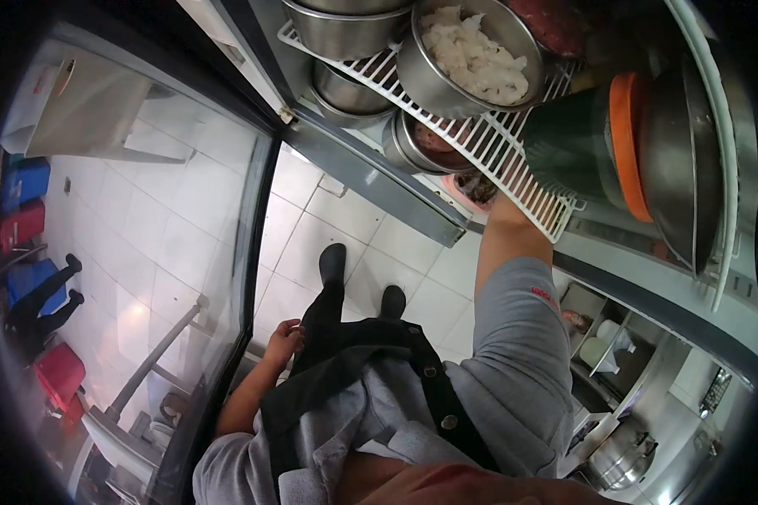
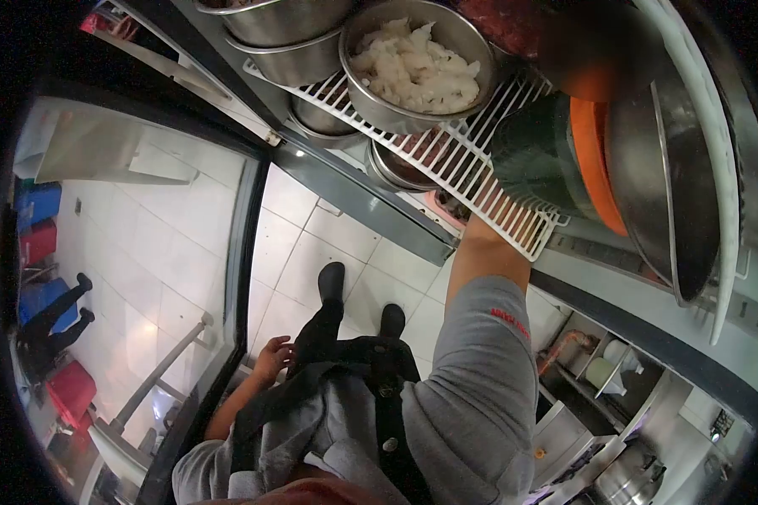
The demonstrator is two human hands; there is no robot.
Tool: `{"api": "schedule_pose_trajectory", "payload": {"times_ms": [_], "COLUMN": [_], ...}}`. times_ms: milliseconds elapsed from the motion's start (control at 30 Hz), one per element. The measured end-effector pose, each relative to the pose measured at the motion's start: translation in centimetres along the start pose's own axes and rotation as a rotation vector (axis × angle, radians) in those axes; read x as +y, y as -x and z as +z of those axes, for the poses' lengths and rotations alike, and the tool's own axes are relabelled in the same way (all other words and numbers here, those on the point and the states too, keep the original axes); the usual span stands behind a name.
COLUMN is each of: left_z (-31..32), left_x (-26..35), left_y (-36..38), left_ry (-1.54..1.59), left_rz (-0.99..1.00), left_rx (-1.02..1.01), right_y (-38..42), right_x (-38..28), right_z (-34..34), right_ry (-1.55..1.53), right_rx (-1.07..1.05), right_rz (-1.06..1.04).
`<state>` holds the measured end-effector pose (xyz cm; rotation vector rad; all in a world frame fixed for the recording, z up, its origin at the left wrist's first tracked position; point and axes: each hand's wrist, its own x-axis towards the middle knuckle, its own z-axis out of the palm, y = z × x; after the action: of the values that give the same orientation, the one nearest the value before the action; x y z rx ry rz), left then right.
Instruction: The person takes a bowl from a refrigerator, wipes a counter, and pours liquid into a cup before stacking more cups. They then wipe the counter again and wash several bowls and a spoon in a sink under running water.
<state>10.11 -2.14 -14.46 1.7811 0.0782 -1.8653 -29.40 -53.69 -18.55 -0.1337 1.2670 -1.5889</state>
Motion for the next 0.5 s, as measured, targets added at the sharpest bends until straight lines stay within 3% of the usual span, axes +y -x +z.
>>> {"api": "schedule_pose_trajectory", "payload": {"times_ms": [300,433,500], "left_z": [-1.1,-3.5,-7.0], "left_x": [-1.4,-4.6,-9.5], "left_y": [1.4,4.6,4.3], "left_ry": [0.051,0.144,0.338], "left_rz": [-0.079,-0.205,-0.21], "left_rx": [0.03,0.3,0.432], "right_y": [3.0,6.9,9.3], "right_x": [0.6,0.0,-0.4], "right_z": [2.5,5.6,6.8], "right_ry": [0.046,0.075,0.106], "right_rx": [-0.017,-0.065,-0.108], "right_rz": [0.049,0.067,0.055]}}
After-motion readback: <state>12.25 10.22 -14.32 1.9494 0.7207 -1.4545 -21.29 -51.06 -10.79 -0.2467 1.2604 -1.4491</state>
